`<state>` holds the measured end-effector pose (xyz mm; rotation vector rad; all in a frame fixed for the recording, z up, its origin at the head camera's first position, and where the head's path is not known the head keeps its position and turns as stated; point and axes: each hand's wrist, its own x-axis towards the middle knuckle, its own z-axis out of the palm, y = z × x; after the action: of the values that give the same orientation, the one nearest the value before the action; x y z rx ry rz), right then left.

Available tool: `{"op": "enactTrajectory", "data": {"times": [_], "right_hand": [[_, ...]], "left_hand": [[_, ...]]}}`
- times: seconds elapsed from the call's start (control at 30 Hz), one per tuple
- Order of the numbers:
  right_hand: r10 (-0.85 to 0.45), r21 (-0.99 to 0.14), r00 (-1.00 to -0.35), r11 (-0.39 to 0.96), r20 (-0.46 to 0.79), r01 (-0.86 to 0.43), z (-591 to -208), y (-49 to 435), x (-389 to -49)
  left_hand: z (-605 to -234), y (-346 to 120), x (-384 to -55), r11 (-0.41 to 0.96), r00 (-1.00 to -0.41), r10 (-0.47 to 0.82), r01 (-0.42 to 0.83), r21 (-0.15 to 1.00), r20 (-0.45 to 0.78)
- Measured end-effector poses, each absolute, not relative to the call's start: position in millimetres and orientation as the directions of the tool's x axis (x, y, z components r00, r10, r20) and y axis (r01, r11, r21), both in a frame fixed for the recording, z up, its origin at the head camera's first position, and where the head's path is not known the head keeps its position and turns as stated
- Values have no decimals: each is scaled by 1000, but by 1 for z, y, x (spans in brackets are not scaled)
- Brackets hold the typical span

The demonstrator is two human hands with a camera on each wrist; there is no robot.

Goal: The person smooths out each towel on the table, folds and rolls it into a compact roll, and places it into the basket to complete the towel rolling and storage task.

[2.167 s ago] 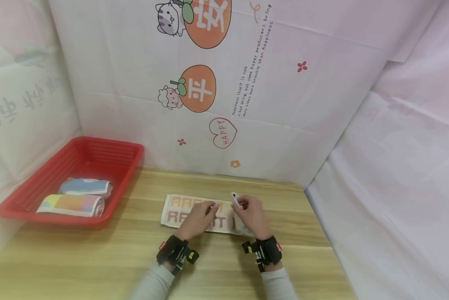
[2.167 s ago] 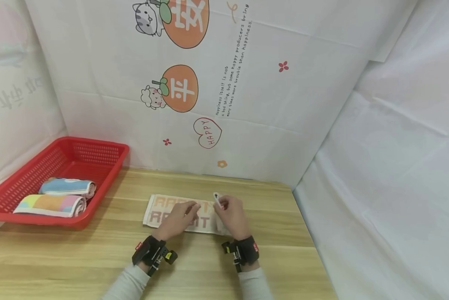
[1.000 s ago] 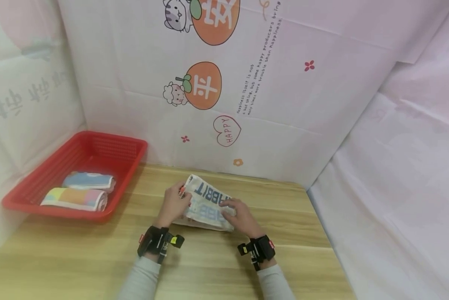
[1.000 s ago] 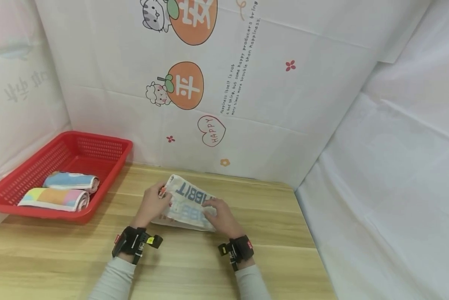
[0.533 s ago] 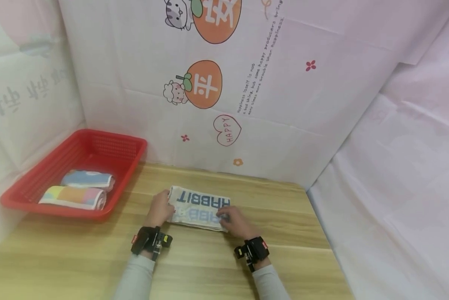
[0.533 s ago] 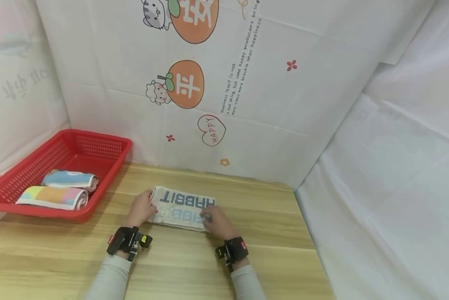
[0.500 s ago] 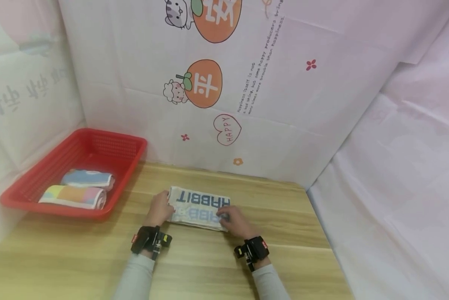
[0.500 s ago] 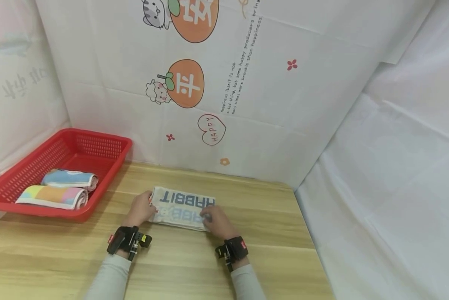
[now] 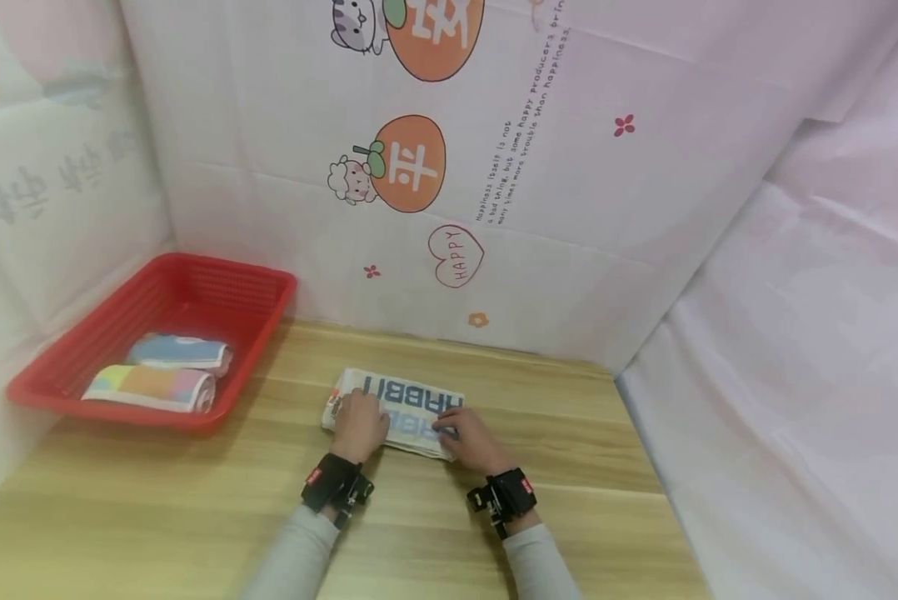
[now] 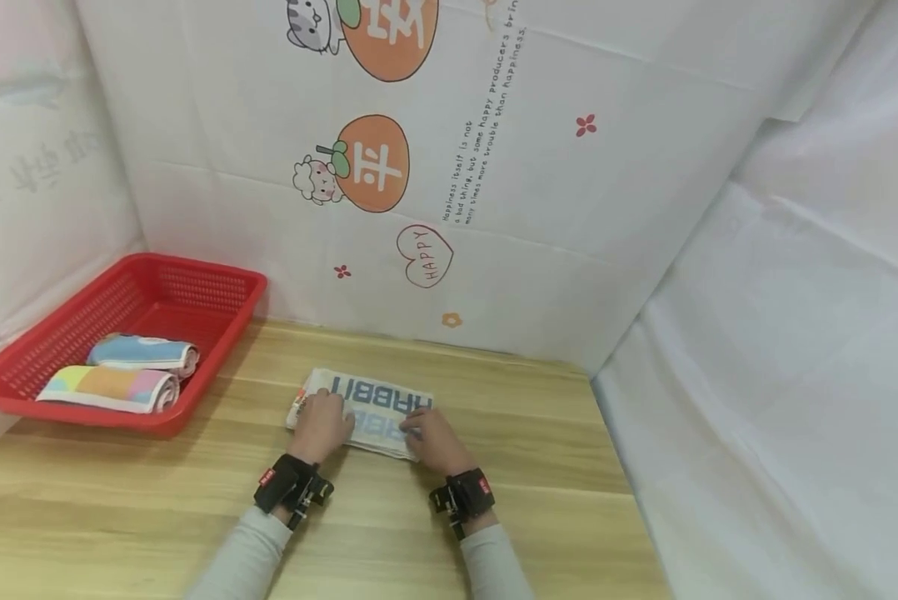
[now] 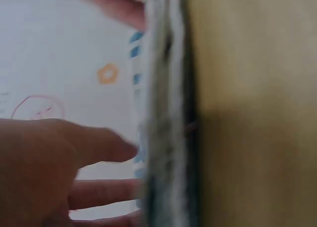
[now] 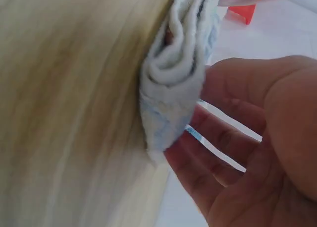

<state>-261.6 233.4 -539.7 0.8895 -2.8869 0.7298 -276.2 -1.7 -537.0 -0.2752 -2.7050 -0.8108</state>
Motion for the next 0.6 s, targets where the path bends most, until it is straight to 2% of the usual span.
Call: {"op": "enactTrajectory", "data": {"times": [0.2,0.4,0.6], "right_hand": [[-523,-383,-846,764,102,-518,-533,225,-255],[-533,-422,-845,757,40,-498,-525,213,-248],[-600,-439,-799,711,29,-550,-527,200,-244]], "left_hand": [[-539,2,-280,885,-936,151,271,378,317],[-534,4,-286,876,-936,283,340,343,208],[-525,8,-314,864,-909,414,409,293,46]]}}
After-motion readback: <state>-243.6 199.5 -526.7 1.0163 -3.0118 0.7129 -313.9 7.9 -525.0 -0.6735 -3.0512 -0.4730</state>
